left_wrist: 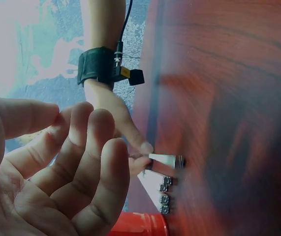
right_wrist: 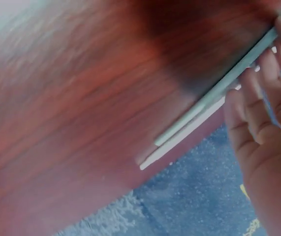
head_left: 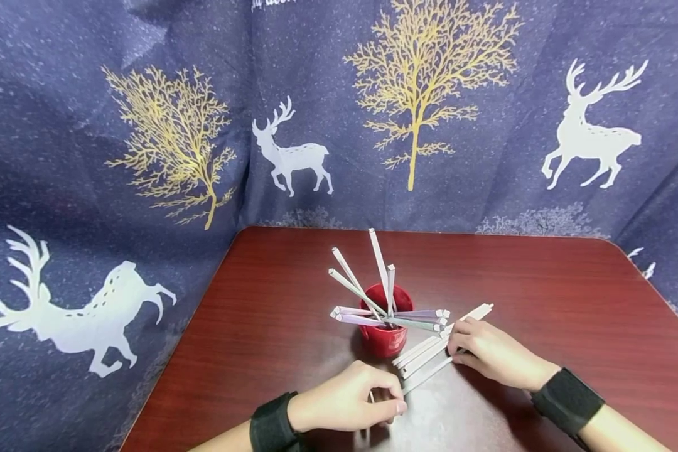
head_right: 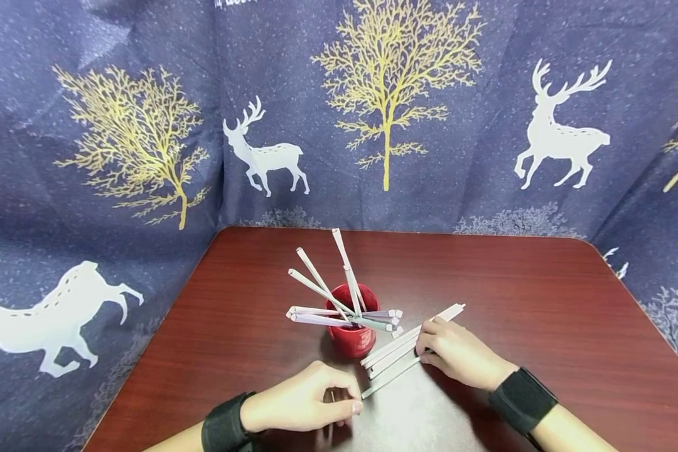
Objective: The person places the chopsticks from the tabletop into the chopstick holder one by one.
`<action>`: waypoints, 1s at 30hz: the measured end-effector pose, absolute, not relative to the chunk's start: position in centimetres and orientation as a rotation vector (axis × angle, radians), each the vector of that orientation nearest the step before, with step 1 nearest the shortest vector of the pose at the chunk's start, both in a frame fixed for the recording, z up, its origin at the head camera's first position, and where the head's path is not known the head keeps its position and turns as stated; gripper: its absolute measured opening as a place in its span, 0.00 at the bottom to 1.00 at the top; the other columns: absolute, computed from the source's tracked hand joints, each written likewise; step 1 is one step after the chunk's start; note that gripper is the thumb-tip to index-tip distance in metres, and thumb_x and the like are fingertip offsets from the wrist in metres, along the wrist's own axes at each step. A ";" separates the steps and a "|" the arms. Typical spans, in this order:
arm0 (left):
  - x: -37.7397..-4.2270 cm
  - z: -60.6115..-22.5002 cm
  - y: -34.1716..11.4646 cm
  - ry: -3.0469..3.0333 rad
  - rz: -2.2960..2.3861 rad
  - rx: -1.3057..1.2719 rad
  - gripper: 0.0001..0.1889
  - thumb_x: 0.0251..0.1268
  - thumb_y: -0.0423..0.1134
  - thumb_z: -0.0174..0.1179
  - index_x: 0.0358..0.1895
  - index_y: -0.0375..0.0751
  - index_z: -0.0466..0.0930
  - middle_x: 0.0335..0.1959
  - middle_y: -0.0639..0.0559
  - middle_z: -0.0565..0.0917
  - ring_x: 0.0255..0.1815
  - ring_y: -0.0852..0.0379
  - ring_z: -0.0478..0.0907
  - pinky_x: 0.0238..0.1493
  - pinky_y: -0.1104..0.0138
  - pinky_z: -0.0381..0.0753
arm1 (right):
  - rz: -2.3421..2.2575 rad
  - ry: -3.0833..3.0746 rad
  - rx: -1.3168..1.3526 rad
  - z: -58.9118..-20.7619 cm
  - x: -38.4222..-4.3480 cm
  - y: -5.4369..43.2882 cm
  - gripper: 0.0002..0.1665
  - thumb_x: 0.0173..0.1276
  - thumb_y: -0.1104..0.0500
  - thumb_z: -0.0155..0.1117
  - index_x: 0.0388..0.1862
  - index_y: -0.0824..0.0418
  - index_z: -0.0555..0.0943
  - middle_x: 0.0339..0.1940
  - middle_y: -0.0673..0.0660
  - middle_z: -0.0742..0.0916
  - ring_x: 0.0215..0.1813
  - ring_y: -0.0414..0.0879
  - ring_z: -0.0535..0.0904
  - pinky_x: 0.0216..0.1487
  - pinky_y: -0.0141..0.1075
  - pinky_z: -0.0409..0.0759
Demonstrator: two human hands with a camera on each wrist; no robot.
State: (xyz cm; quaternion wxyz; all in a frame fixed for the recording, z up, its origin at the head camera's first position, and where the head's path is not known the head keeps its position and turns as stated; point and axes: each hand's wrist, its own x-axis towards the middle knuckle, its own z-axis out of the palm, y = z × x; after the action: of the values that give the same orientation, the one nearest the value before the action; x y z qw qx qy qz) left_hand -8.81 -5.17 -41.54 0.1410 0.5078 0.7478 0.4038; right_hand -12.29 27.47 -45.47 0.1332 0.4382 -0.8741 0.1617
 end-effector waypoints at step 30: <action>-8.3 -32.3 -5.9 2.154 1.721 1.927 0.13 0.58 0.31 0.68 0.46 0.38 0.83 0.40 0.51 0.85 0.39 0.67 0.81 0.37 0.77 0.79 | 1.973 -2.069 1.469 -40.5 -5.4 18.8 0.19 0.65 0.83 0.45 0.45 0.64 0.72 0.30 0.55 0.75 0.37 0.46 0.73 0.32 0.39 0.73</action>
State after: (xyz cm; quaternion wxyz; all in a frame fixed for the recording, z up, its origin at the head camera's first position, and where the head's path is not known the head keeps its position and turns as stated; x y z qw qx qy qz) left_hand -8.28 -5.93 -32.32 -0.1106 0.5694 0.6364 0.5085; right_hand -5.45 18.77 -40.53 -0.0366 0.4566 -0.6433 0.6134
